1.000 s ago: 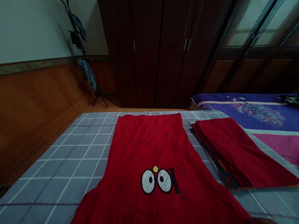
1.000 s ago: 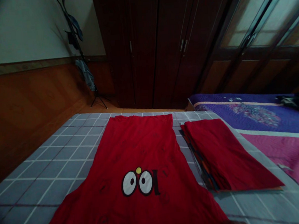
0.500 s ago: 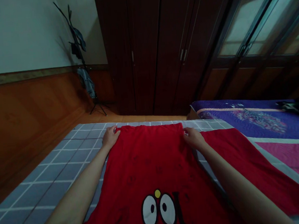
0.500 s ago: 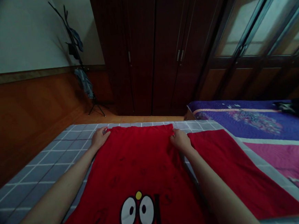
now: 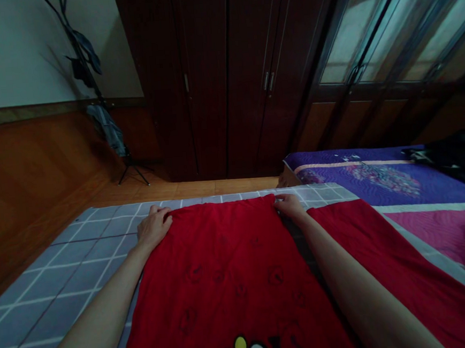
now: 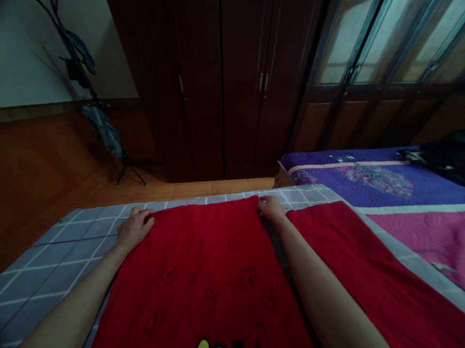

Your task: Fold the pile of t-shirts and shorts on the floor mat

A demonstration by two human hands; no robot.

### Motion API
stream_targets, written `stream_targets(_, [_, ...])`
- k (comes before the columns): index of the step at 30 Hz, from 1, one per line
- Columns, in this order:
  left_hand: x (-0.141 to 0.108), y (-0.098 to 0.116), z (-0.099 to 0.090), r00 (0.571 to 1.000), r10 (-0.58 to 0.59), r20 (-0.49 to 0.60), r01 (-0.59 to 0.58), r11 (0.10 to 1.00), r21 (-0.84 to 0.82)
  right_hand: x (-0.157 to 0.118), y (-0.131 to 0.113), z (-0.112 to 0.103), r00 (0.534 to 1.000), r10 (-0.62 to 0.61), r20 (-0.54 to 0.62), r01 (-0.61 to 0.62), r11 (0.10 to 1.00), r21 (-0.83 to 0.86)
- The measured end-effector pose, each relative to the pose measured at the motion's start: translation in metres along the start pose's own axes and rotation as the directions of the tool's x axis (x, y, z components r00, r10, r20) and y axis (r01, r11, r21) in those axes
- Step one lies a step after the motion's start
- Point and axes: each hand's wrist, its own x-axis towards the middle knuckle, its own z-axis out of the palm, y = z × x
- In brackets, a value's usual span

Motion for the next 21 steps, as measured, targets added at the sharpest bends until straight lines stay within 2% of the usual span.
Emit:
stream_targets(4, [0.004,-0.006,0.004,0.996,-0.014,-0.085,0.010,0.999,-0.048,-0.002,-0.005,0.004,0.998,-0.054,-0.016,0.054,0.999,-0.008])
stream_targets(10, [0.013,-0.017,0.007,0.971,-0.116,-0.209,0.087,0.986,-0.143,-0.003,-0.008,0.009,0.994,-0.012,-0.105,0.010,1.000,-0.022])
stream_targets(18, [0.018,-0.038,0.002,0.918,-0.324,-0.228,0.266,0.931,-0.250,0.005,0.001,0.007,0.977,0.062,-0.204,-0.052,0.997,0.053])
stream_targets(21, [0.018,-0.038,0.002,0.918,-0.338,-0.209,0.277,0.921,-0.274,0.004,0.001,0.006,0.976,0.054,-0.212,-0.037,0.996,0.083])
